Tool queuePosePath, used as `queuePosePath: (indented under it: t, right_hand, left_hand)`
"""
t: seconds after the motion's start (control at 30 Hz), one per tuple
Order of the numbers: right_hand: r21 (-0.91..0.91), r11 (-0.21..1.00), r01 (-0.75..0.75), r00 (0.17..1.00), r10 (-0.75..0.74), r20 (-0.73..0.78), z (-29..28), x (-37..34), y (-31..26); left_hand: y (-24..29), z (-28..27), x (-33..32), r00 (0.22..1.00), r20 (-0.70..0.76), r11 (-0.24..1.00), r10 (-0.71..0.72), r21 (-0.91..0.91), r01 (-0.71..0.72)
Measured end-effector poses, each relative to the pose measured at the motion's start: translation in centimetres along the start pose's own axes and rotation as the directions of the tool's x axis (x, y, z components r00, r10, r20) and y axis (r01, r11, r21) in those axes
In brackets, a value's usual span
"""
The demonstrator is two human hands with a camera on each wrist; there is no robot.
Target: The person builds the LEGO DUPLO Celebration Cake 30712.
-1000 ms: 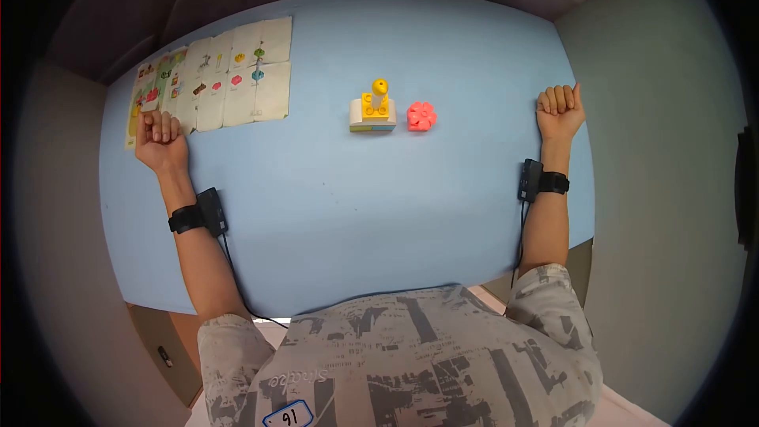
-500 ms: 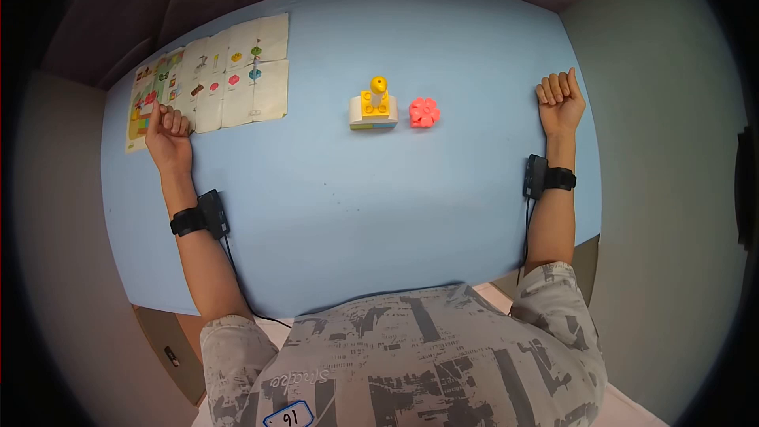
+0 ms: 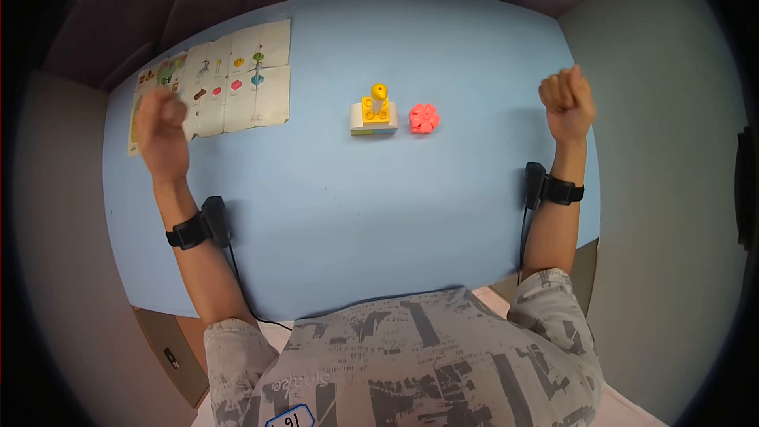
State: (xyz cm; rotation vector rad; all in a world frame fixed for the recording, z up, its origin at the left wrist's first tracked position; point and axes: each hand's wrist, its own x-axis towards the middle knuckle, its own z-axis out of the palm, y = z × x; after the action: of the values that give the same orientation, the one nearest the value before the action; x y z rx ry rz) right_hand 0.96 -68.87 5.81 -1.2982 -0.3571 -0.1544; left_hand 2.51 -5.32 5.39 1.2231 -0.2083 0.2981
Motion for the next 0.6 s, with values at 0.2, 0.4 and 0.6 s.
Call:
queuePosePath:
  t: [0.2,0.4,0.6]
  right_hand:
    - [-0.757,0.644,0.112,0.928,0.205,0.312,18.2,2.2,-3.1]
    - [-0.707,0.607,0.363,0.92,-0.117,0.373,21.6,1.7,2.2]
    - [-0.799,0.588,0.124,0.99,-0.018,0.14,19.4,1.2,-1.0]
  left_hand:
    - [-1.9,17.9,-3.5,0.834,0.523,0.727,-0.175,0.64,-0.249]
    - [-3.9,20.4,-4.4,0.752,0.548,0.687,-0.366,0.704,-0.179]
    - [-4.4,19.9,-4.7,0.774,0.556,0.651,-0.302,0.714,-0.259]
